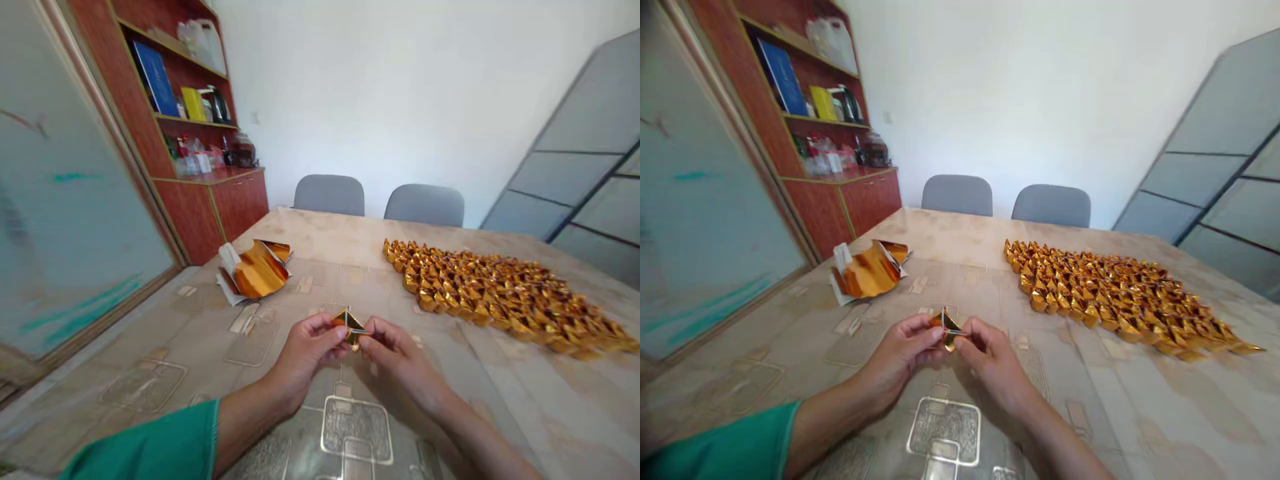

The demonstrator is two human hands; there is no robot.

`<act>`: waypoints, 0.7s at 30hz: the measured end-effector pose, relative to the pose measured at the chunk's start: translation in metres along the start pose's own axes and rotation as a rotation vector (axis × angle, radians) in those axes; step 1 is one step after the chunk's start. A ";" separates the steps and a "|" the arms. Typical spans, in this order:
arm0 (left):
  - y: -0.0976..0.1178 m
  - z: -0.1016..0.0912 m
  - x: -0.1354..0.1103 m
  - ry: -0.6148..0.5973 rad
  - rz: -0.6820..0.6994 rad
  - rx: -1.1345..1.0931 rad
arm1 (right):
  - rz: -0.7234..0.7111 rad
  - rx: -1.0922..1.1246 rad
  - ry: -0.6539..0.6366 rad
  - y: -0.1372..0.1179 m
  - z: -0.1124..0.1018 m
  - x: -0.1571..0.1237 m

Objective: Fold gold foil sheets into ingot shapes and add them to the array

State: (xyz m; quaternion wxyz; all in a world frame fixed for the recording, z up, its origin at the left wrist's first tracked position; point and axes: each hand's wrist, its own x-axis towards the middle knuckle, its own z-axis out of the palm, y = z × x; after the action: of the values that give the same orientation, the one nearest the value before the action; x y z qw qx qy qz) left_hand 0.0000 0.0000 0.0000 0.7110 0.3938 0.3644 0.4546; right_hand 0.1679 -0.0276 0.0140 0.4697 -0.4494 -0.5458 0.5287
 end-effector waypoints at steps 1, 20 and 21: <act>0.000 0.001 -0.001 -0.001 -0.002 0.007 | -0.007 -0.019 -0.005 0.000 0.002 0.000; 0.004 0.005 -0.003 -0.088 -0.031 -0.045 | -0.045 -0.066 -0.121 -0.001 -0.007 0.004; 0.004 0.005 -0.003 -0.078 -0.026 -0.036 | -0.058 -0.062 -0.111 0.001 -0.006 0.004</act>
State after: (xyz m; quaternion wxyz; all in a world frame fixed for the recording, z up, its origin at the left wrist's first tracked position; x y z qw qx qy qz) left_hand 0.0016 -0.0030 0.0057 0.7373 0.3937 0.3334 0.4362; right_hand 0.1728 -0.0229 0.0130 0.4396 -0.4176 -0.6000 0.5218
